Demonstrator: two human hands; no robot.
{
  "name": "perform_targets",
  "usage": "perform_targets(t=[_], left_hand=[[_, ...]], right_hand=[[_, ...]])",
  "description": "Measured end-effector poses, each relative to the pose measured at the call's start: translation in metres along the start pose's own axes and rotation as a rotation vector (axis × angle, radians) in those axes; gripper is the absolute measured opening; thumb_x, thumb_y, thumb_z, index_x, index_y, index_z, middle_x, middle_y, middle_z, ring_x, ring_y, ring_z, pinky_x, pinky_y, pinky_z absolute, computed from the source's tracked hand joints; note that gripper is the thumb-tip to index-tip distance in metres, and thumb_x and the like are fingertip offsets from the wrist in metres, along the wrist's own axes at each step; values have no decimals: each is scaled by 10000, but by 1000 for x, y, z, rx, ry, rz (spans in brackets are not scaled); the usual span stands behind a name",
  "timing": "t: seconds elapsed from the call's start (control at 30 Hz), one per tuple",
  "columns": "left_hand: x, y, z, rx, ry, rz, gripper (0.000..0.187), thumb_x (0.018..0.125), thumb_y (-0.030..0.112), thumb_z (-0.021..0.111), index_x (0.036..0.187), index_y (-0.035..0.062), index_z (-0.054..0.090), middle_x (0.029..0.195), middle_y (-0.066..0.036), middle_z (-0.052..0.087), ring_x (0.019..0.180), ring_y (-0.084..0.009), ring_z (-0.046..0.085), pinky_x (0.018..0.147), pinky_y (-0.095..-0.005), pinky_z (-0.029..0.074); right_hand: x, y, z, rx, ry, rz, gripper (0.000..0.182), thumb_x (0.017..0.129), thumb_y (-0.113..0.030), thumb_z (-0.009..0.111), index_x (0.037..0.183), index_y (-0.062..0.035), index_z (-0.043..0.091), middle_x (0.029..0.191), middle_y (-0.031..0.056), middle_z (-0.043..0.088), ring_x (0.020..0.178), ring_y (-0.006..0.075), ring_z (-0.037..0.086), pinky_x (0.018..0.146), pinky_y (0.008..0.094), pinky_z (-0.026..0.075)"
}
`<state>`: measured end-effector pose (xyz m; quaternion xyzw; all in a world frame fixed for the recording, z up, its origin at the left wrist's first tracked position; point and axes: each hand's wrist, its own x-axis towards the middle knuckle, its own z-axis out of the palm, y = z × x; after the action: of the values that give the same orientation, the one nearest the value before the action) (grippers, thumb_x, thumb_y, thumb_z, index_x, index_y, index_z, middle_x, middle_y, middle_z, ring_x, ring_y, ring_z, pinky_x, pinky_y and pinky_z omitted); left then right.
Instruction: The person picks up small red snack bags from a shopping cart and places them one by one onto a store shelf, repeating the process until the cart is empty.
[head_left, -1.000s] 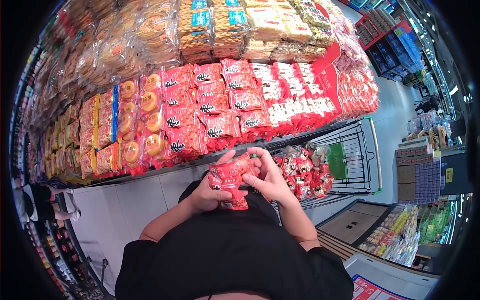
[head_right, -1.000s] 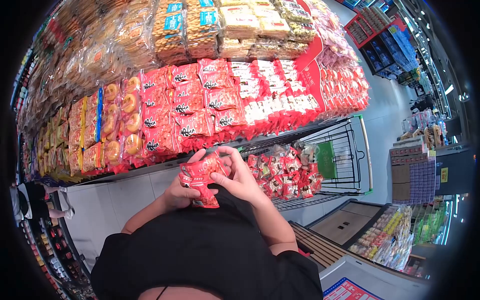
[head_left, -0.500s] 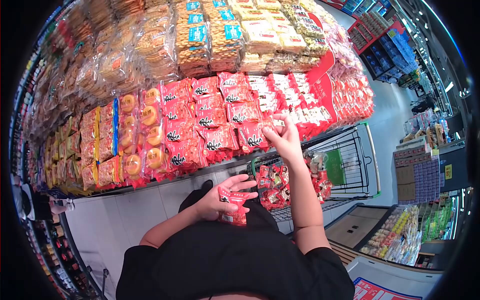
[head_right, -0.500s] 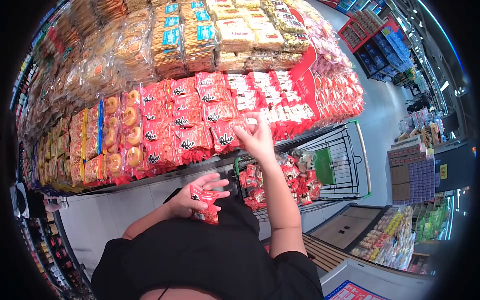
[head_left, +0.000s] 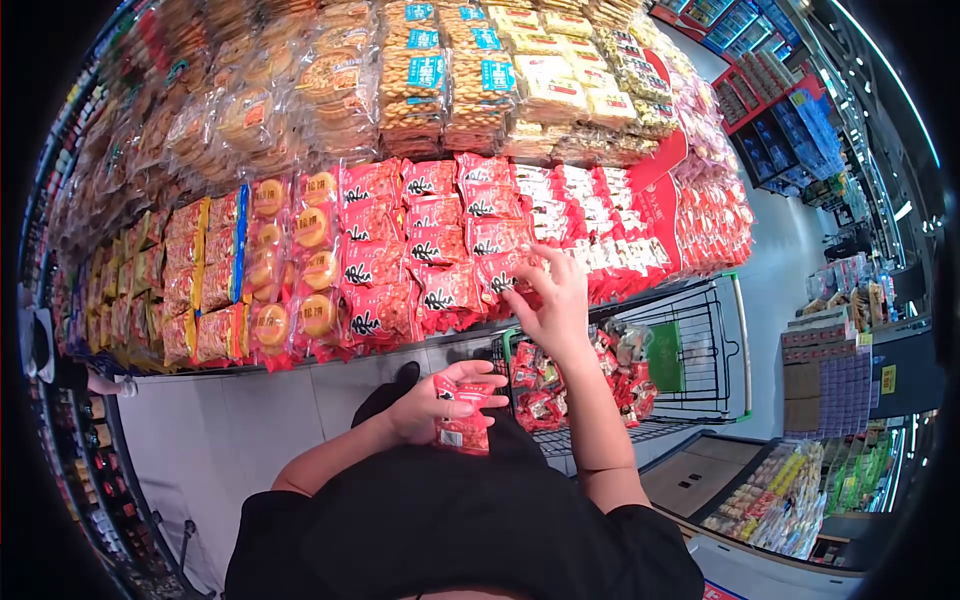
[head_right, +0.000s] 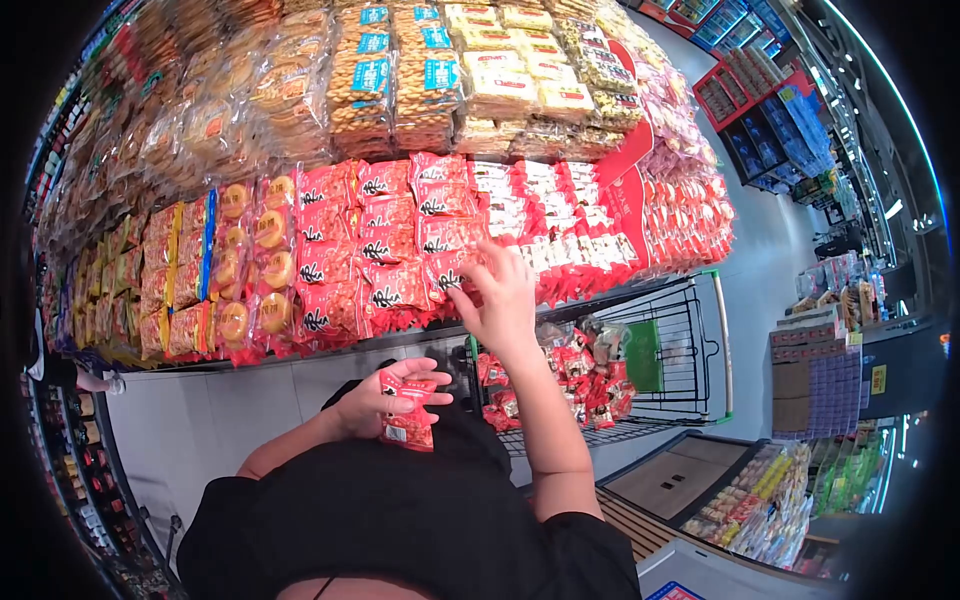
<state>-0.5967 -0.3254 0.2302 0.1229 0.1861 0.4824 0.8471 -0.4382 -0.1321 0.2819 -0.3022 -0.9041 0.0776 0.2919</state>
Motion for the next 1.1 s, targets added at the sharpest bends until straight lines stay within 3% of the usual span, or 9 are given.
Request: perform_targets(t=[0.2, 0.3, 0.43, 0.57, 0.67, 0.9, 1.0, 1.07, 1.1], left_hand=[[3, 1, -3, -125, 97, 57, 627, 883, 42, 682, 1445, 93, 409, 1469, -155, 468, 1369, -344, 478, 1125, -500, 430], [3, 4, -4, -222, 61, 287, 520, 938, 55, 631, 1425, 103, 454, 1481, -153, 469, 1385, -320, 464, 1147, -482, 408], [5, 17, 10, -127, 48, 505, 426, 1006, 102, 573, 1421, 105, 479, 1514, -143, 448, 1405, -299, 441, 1156, -464, 401], [7, 19, 19, -105, 49, 602, 415, 1034, 187, 541, 1430, 88, 465, 1534, -143, 429, 1453, -294, 374, 1183, -462, 350], [12, 13, 16, -105, 72, 635, 419, 1046, 217, 520, 1436, 82, 453, 1550, -138, 410, 1461, -290, 361, 1191, -462, 328], [3, 23, 29, -189, 158, 612, 491, 1046, 254, 504, 1481, 61, 384, 1551, -127, 401, 1442, -273, 381, 1191, -451, 313], [0, 23, 30, -45, 7, 575, 574, 1021, 250, 530, 1519, 53, 326, 1554, -132, 387, 1437, -254, 381, 1193, -446, 298], [-1, 19, 27, 64, -94, 525, 658, 984, 196, 581, 1545, 41, 273, 1541, -131, 389, 1439, -228, 368, 1192, -429, 282], [0, 20, 24, 270, 39, 422, 632, 978, 191, 614, 1518, 19, 334, 1517, -118, 407, 1438, -216, 360, 1189, -430, 269]], right_hand=[[-14, -15, -14, 49, -50, -65, 306, 774, -156, 781, 1053, -78, 685, 1268, 123, 599, 1156, 344, 556, 984, 487, 422], [-20, -41, -38, 381, -49, -54, 251, 762, -98, 774, 997, -42, 704, 1123, 135, 680, 1056, 325, 623, 892, 432, 490], [-36, -73, -47, 538, -204, -24, 334, 719, -197, 871, 951, -39, 690, 1044, 100, 702, 944, 277, 668, 814, 373, 531], [-45, -95, -38, 567, -221, 20, 450, 671, -241, 909, 972, -47, 638, 1170, 135, 639, 953, 300, 662, 799, 371, 543], [-46, -104, -30, 523, -273, 115, 525, 654, -231, 914, 1025, -48, 589, 1253, 168, 575, 969, 321, 654, 791, 382, 545], [-39, -101, -31, 376, -317, -64, 547, 691, -81, 828, 1163, -34, 556, 1336, 206, 511, 1048, 361, 641, 833, 405, 555], [-42, -93, -32, 531, -283, -24, 501, 705, -16, 780, 1172, -16, 599, 1295, 198, 563, 1052, 347, 657, 846, 400, 560], [-38, -89, -34, 605, -102, 7, 417, 735, 6, 759, 1136, 0, 641, 1157, 175, 653, 1004, 331, 679, 829, 382, 564], [-37, -87, -38, 635, -113, 83, 343, 798, -5, 731, 1129, 8, 643, 1062, 155, 672, 931, 279, 689, 785, 337, 555]])
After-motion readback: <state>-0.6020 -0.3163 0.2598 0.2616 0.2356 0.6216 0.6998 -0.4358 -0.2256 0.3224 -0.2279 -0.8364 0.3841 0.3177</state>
